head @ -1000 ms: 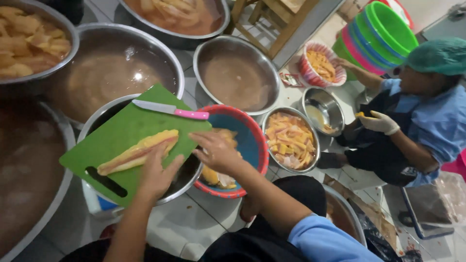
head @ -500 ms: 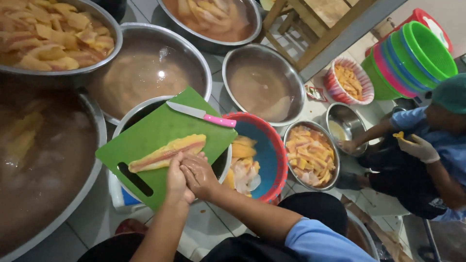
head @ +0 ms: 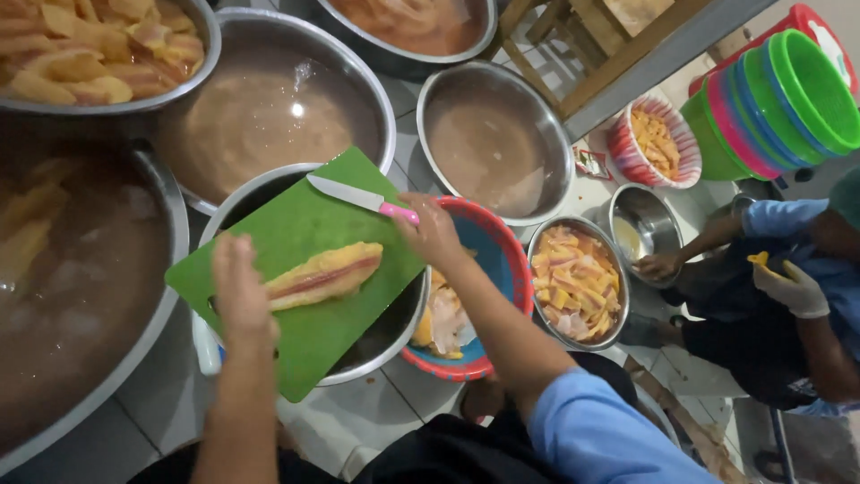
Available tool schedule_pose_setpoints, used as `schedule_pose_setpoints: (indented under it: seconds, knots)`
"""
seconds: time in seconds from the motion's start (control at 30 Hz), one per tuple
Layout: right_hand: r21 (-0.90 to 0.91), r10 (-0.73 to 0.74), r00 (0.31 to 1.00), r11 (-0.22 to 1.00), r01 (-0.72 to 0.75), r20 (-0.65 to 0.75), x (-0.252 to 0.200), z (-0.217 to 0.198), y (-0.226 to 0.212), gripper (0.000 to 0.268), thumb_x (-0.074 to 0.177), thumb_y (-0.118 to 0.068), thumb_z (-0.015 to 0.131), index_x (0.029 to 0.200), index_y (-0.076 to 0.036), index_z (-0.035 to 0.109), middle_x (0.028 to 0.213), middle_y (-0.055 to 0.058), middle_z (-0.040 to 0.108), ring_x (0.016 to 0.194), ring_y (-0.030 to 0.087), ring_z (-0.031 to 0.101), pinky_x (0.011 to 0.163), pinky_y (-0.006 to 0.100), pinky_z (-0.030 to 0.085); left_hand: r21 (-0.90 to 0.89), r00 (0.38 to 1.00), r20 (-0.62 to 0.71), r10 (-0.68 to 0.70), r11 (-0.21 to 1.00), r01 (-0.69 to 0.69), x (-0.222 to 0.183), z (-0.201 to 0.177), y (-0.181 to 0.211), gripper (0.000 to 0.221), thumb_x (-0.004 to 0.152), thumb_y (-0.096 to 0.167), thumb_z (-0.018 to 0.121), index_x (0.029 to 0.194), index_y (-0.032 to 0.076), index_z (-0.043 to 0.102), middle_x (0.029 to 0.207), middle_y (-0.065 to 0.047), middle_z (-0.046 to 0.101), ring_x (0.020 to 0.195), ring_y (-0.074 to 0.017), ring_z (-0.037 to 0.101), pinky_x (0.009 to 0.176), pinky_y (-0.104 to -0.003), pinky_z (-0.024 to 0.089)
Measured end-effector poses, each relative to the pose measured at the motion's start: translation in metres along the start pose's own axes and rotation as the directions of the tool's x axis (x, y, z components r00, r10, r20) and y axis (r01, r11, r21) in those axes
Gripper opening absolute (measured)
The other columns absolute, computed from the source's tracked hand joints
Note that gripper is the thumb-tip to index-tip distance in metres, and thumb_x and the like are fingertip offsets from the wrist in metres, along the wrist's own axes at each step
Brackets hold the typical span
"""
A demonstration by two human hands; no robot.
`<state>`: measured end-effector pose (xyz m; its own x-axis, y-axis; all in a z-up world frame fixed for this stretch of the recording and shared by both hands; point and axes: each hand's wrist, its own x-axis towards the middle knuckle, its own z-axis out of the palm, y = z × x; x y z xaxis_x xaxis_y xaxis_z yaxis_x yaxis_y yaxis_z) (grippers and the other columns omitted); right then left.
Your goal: Slicing raw fish fillets on a cutting board and sorting them into various bowls on the floor.
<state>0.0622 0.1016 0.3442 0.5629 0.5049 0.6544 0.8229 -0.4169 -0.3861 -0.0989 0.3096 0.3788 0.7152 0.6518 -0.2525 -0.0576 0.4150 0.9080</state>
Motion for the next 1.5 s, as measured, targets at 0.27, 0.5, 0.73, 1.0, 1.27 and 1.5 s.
schedule_pose_setpoints:
  seconds: [0.27,0.5,0.73,1.0,1.27,1.5]
  knots:
    - [-0.593,0.095,0.958,0.800,0.089,0.271,-0.023,0.016,0.030,0.042,0.075,-0.032,0.065,0.115,-0.021,0.056,0.100,0.003,0.059,0.089,0.020,0.062,0.072,0.035,0.051,0.909,0.908,0.417,-0.036,0.020,-0.416,0.022,-0.003,-0.051,0.058,0.085,0.033,0.053,0.138,0.012,0.041,0.131,-0.013,0.050,0.125,-0.0300,0.046,0.104,-0.055,0.030]
    - [-0.315,0.430,0.820,0.893,-0.323,0.377,-0.026,-0.030,-0.008,0.041,0.088,-0.019,0.051,0.129,-0.012,0.049,0.090,0.008,0.058,0.071,0.020,0.062,0.060,0.029,0.052,0.875,0.871,0.482,0.091,-0.103,-0.474,0.010,-0.008,-0.062,0.059,0.075,0.035,0.066,0.125,0.007,0.055,0.111,-0.013,0.058,0.107,-0.0320,0.055,0.088,-0.046,0.046]
    - [0.244,0.625,0.514,0.470,-0.849,0.588,-0.114,-0.033,-0.047,0.044,0.089,-0.031,0.054,0.126,-0.007,0.050,0.075,0.009,0.056,0.058,0.021,0.060,0.049,0.030,0.048,0.926,0.924,0.369,-0.095,0.126,-0.357,0.010,-0.018,-0.052,0.038,0.079,0.032,0.063,0.110,0.012,0.063,0.102,-0.011,0.057,0.099,-0.0338,0.060,0.078,-0.046,0.052]
    - [-0.294,0.623,0.541,0.764,-0.574,0.565,-0.079,-0.059,-0.125,0.038,0.092,-0.038,0.045,0.126,-0.022,0.046,0.096,0.014,0.066,0.093,0.032,0.064,0.088,0.042,0.048,0.969,0.973,0.220,-0.067,0.130,-0.210,0.010,-0.025,-0.011,0.038,0.090,0.019,0.052,0.125,0.008,0.059,0.109,-0.018,0.057,0.104,-0.0346,0.058,0.085,-0.046,0.047]
    - [-0.532,0.519,0.604,0.828,-0.180,0.604,-0.102,-0.040,-0.113,0.033,0.093,-0.041,0.034,0.117,-0.019,0.040,0.065,0.010,0.068,0.073,0.022,0.071,0.102,0.033,0.033,0.948,0.958,0.280,-0.056,0.177,-0.266,0.001,-0.020,-0.002,0.037,0.091,0.015,0.053,0.126,0.003,0.057,0.112,-0.019,0.056,0.109,-0.0361,0.055,0.089,-0.049,0.045]
    - [-0.608,0.443,0.739,0.792,-0.058,0.507,-0.106,-0.036,-0.116,0.030,0.091,-0.042,0.037,0.109,-0.019,0.044,0.054,0.008,0.064,0.058,0.019,0.070,0.097,0.031,0.034,0.894,0.913,0.406,-0.044,0.228,-0.386,0.006,-0.016,-0.033,0.041,0.087,0.019,0.055,0.125,0.001,0.057,0.117,-0.022,0.053,0.113,-0.0414,0.052,0.093,-0.052,0.042]
